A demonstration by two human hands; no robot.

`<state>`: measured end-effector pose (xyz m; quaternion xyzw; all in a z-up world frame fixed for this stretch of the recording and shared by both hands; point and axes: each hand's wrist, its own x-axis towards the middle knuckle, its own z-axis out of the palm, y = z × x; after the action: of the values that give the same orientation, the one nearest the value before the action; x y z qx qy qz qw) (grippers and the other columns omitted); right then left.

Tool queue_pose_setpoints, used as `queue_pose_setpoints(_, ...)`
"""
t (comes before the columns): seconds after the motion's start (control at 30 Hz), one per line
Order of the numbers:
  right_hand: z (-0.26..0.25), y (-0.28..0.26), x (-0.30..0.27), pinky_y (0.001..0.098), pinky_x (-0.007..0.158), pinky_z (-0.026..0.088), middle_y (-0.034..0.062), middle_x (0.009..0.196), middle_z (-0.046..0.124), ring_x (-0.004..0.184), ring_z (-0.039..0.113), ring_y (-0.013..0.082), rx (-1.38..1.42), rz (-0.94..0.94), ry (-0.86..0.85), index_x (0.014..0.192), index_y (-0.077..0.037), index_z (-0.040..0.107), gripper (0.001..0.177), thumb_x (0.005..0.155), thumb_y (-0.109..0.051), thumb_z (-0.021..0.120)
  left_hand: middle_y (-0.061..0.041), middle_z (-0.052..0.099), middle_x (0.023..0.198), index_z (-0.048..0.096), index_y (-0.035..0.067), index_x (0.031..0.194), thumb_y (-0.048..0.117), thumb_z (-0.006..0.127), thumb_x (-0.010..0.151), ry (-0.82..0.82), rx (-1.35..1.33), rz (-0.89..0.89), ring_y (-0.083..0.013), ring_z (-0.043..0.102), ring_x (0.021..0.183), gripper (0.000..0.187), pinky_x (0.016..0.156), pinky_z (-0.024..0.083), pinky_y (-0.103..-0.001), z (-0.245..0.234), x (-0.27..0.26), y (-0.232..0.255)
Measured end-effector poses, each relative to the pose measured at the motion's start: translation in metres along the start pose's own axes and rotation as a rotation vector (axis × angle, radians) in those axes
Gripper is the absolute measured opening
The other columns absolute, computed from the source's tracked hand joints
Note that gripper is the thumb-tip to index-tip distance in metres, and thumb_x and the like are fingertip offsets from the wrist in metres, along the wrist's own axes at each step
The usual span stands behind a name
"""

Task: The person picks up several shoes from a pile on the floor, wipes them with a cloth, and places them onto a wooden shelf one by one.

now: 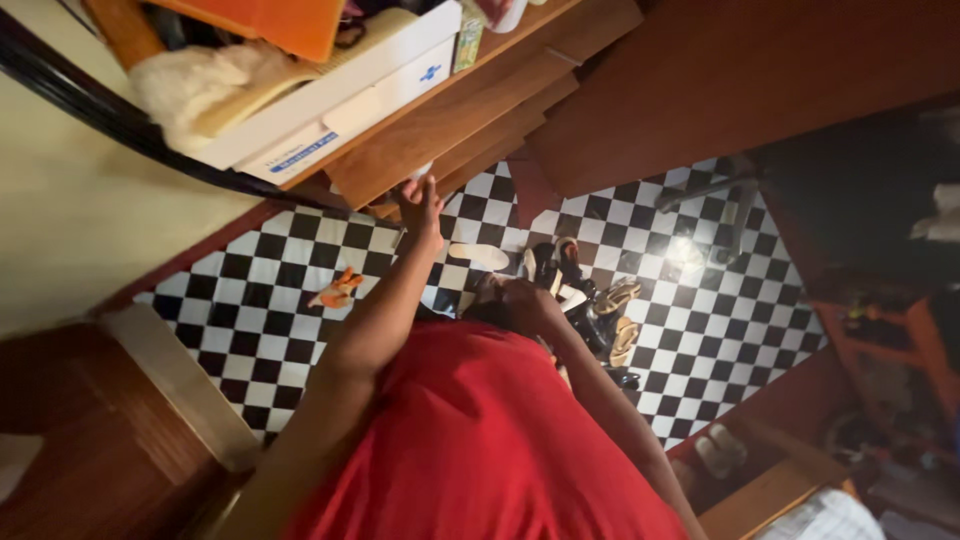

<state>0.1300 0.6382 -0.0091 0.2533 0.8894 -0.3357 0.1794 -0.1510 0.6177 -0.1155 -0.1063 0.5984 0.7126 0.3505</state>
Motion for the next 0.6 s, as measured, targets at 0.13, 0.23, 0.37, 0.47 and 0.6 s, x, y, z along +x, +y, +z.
queue_pose_setpoints(0.13,-0.012,0.052,-0.047,0.0442,0.085,0.056,0.0165,0.114,0.073,0.104,0.071,0.0336,0.304,0.091,0.182,0.124,-0.01,0.07,0.037,0.09,-0.025,0.07,-0.007,0.056,0.137,0.047,0.01,0.142,0.032,0.076,0.094,0.134,-0.301,0.05,-0.017,0.057,0.103,0.06,0.078,0.052,-0.037,0.035,0.013,0.005)
queue_pose_setpoints(0.23,-0.033,0.06,-0.057,0.0406,0.079,0.059,0.0122,0.113,0.075,0.095,0.076,0.03,0.329,0.237,0.057,0.133,-0.016,0.065,0.039,0.095,-0.025,0.064,-0.001,0.057,0.135,0.046,0.021,0.143,0.028,0.072,0.09,0.246,-0.401,-0.039,-0.0157,0.065,0.111,0.06,0.078,0.059,-0.032,0.044,0.027,0.015)
queue_pose_setpoints(0.37,-0.037,0.08,-0.041,0.0394,0.063,0.064,0.0086,0.113,0.07,0.091,0.072,0.022,0.598,0.241,0.005,0.126,-0.007,0.061,0.038,0.089,-0.018,0.065,-0.003,0.059,0.118,0.035,0.028,0.141,0.013,0.064,0.089,0.33,-0.519,-0.102,-0.0205,0.068,0.098,0.061,0.072,0.06,-0.033,0.046,0.014,0.017)
queue_pose_setpoints(0.47,-0.02,0.103,-0.001,0.037,0.075,0.06,0.009,0.109,0.073,0.092,0.073,0.0216,0.476,0.017,0.031,0.131,-0.008,0.063,0.035,0.1,-0.023,0.058,-0.004,0.06,0.109,0.04,0.021,0.137,0.014,0.066,0.091,0.238,-0.445,-0.092,-0.0191,0.065,0.091,0.053,0.071,0.059,-0.032,0.04,-0.031,-0.001)
queue_pose_setpoints(0.6,-0.019,0.092,0.046,0.0427,0.088,0.06,0.012,0.116,0.074,0.103,0.073,0.0273,0.434,-0.257,0.082,0.126,-0.007,0.069,0.028,0.103,-0.021,0.06,-0.006,0.063,0.092,0.049,0.007,0.129,0.016,0.068,0.097,0.064,-0.231,-0.046,-0.0162,0.06,0.075,0.038,0.067,0.055,-0.03,0.033,-0.091,-0.03)
